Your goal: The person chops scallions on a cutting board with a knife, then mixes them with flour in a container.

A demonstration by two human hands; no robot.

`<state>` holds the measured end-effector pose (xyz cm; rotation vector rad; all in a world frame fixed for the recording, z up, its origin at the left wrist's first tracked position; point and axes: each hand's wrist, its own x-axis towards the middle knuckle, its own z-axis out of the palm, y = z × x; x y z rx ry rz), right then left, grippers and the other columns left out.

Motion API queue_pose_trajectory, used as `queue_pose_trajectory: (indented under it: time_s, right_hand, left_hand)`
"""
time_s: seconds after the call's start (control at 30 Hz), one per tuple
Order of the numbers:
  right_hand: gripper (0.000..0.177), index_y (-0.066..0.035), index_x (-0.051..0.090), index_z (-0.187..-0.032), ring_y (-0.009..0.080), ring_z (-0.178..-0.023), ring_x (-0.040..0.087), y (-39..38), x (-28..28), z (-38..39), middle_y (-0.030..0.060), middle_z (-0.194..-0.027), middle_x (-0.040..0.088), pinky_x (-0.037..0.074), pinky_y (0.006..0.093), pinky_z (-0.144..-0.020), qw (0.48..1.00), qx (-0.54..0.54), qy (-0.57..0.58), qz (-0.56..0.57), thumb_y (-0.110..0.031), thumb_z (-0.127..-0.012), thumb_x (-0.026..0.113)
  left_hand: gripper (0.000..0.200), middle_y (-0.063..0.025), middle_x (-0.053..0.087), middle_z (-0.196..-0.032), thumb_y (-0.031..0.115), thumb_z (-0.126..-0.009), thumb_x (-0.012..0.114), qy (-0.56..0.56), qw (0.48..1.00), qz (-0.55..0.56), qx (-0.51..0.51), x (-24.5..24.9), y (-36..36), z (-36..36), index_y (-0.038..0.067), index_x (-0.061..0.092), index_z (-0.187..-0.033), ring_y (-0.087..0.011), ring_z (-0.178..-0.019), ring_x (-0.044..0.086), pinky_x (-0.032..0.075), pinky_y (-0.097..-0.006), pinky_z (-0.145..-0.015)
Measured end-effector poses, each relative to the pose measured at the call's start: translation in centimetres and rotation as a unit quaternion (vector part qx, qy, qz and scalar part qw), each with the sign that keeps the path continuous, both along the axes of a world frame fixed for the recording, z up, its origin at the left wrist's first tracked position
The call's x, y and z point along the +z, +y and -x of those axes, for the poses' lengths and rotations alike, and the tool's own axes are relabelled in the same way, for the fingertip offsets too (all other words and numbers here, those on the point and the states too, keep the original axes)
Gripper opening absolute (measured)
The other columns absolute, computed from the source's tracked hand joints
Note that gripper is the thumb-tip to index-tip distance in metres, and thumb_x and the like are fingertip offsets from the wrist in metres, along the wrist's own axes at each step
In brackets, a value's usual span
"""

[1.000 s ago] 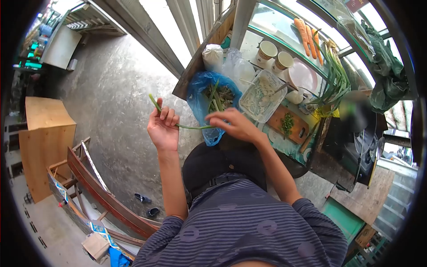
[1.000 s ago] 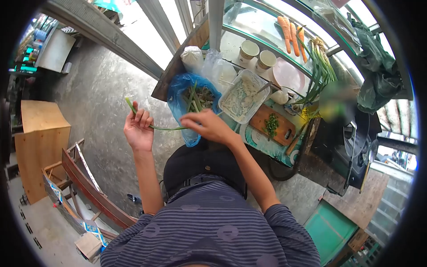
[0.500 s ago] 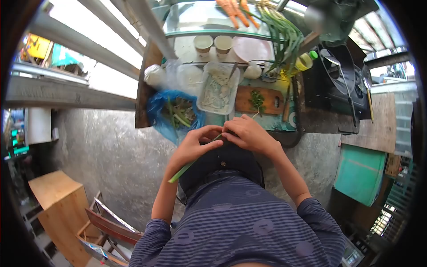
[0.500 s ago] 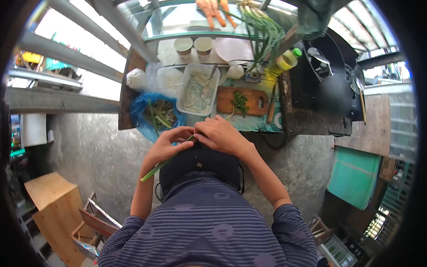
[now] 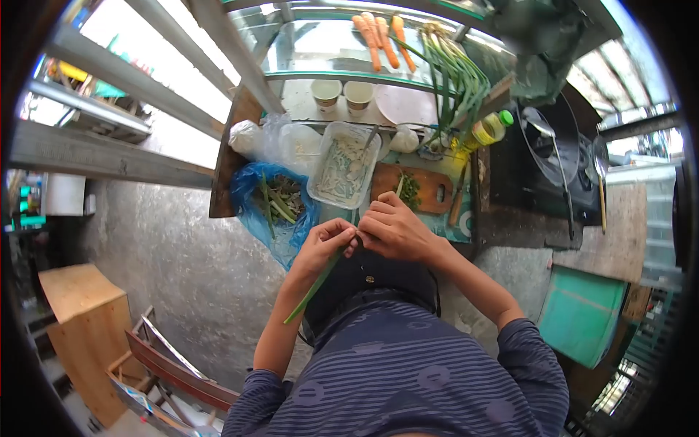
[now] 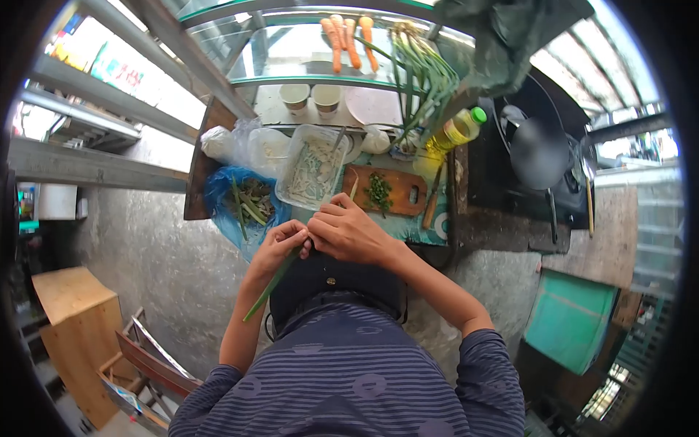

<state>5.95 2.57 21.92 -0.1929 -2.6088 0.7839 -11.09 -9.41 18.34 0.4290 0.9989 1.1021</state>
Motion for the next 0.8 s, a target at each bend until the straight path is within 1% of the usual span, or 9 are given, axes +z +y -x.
queue_pose_trajectory:
  time_s: [0.1, 0.2, 0.3, 0.33, 0.43, 0.57, 0.67, 0.77, 0.8]
  right_hand:
    - [0.015, -0.007, 0.055, -0.088, 0.0230, -0.085, 0.057, 0.9, -0.2, 1.9, 0.0058, -0.081, 0.057, 0.042, 0.0384, -0.083, 0.996, -0.006, 0.044, 0.076, -0.012, -0.081, 0.068]
    - [0.011, -0.005, 0.059, -0.087, 0.0258, -0.086, 0.058, 0.9, -0.3, 6.2, 0.0074, -0.083, 0.058, 0.044, 0.0366, -0.079, 0.979, -0.057, 0.059, 0.188, -0.008, -0.082, 0.068]
    - [0.014, -0.002, 0.065, -0.099, 0.0294, -0.080, 0.060, -0.3, -3.0, 12.1, 0.0114, -0.084, 0.062, 0.047, 0.0336, -0.074, 0.932, -0.064, 0.061, 0.352, -0.010, -0.088, 0.063]
    - [0.017, -0.002, 0.065, -0.102, 0.0299, -0.079, 0.060, -0.6, -4.4, 14.1, 0.0122, -0.085, 0.063, 0.047, 0.0331, -0.073, 0.912, -0.067, 0.048, 0.402, -0.010, -0.088, 0.063]
    - [0.023, -0.001, 0.066, -0.107, 0.0314, -0.079, 0.061, -1.0, -9.2, 19.4, 0.0148, -0.090, 0.066, 0.048, 0.0353, -0.075, 0.918, -0.044, 0.015, 0.395, -0.015, -0.090, 0.061]
    - [0.030, -0.001, 0.066, -0.110, 0.0323, -0.094, 0.062, 0.1, -11.4, 20.8, 0.0154, -0.100, 0.068, 0.047, 0.0396, -0.084, 0.968, -0.042, -0.043, 0.244, -0.024, -0.090, 0.061]
    - [0.034, -0.002, 0.064, -0.114, 0.0326, -0.097, 0.061, -0.7, -8.2, 18.4, 0.0154, -0.101, 0.067, 0.046, 0.0391, -0.085, 0.946, 0.002, -0.063, 0.318, -0.027, -0.091, 0.060]
    - [0.035, -0.002, 0.063, -0.113, 0.0325, -0.097, 0.060, -4.0, -6.5, 13.9, 0.0158, -0.100, 0.067, 0.046, 0.0388, -0.085, 0.908, 0.106, -0.064, 0.400, -0.031, -0.093, 0.058]
    - [0.034, -0.002, 0.064, -0.109, 0.0320, -0.091, 0.062, -4.6, -5.9, 12.4, 0.0144, -0.096, 0.068, 0.047, 0.0392, -0.080, 0.917, 0.097, -0.096, 0.374, -0.032, -0.094, 0.058]
  left_hand:
    - [0.015, -0.0005, 0.060, -0.081, 0.019, -0.094, 0.061, -0.015, 0.982, 0.054, 0.182, -3.1, -2.2, 2.1, 0.006, 0.061, -0.100, -0.0097, -0.067, 0.058, 0.046, -0.0220, -0.058]
    - [0.015, 0.0012, 0.060, -0.084, 0.021, -0.094, 0.062, 0.042, 0.916, 0.115, 0.382, -3.8, -5.8, 5.1, 0.008, 0.062, -0.101, -0.0097, -0.070, 0.059, 0.047, -0.0220, -0.058]
    - [0.018, 0.0028, 0.060, -0.088, 0.023, -0.093, 0.063, 0.021, 0.868, 0.131, 0.479, -3.4, -8.4, 6.7, 0.009, 0.063, -0.104, -0.0093, -0.071, 0.058, 0.044, -0.0213, -0.056]
    - [0.019, 0.0031, 0.060, -0.088, 0.023, -0.093, 0.063, 0.009, 0.860, 0.123, 0.496, -3.2, -9.1, 6.9, 0.009, 0.064, -0.105, -0.0092, -0.070, 0.057, 0.043, -0.0212, -0.055]
    - [0.024, 0.0036, 0.059, -0.087, 0.023, -0.092, 0.065, -0.026, 0.847, 0.084, 0.524, -3.3, -10.3, 7.7, 0.008, 0.064, -0.111, -0.0084, -0.070, 0.055, 0.039, -0.0207, -0.053]
    - [0.029, 0.0021, 0.056, -0.088, 0.020, -0.094, 0.061, -0.037, 0.847, 0.056, 0.527, -2.3, -9.7, 8.5, 0.005, 0.059, -0.119, -0.0075, -0.070, 0.051, 0.040, -0.0197, -0.053]
    - [0.028, 0.0016, 0.055, -0.088, 0.019, -0.096, 0.059, -0.050, 0.847, 0.045, 0.527, -1.0, -7.4, 8.9, 0.005, 0.058, -0.120, -0.0074, -0.071, 0.050, 0.041, -0.0201, -0.054]
    - [0.023, 0.0025, 0.058, -0.084, 0.017, -0.096, 0.059, -0.070, 0.864, -0.010, 0.499, -1.6, -3.8, 9.3, 0.005, 0.061, -0.115, -0.0089, -0.072, 0.056, 0.045, -0.0217, -0.057]
    - [0.023, 0.0022, 0.058, -0.085, 0.017, -0.096, 0.058, -0.069, 0.868, -0.008, 0.492, -1.6, -2.6, 9.3, 0.005, 0.061, -0.115, -0.0089, -0.074, 0.057, 0.047, -0.0223, -0.059]
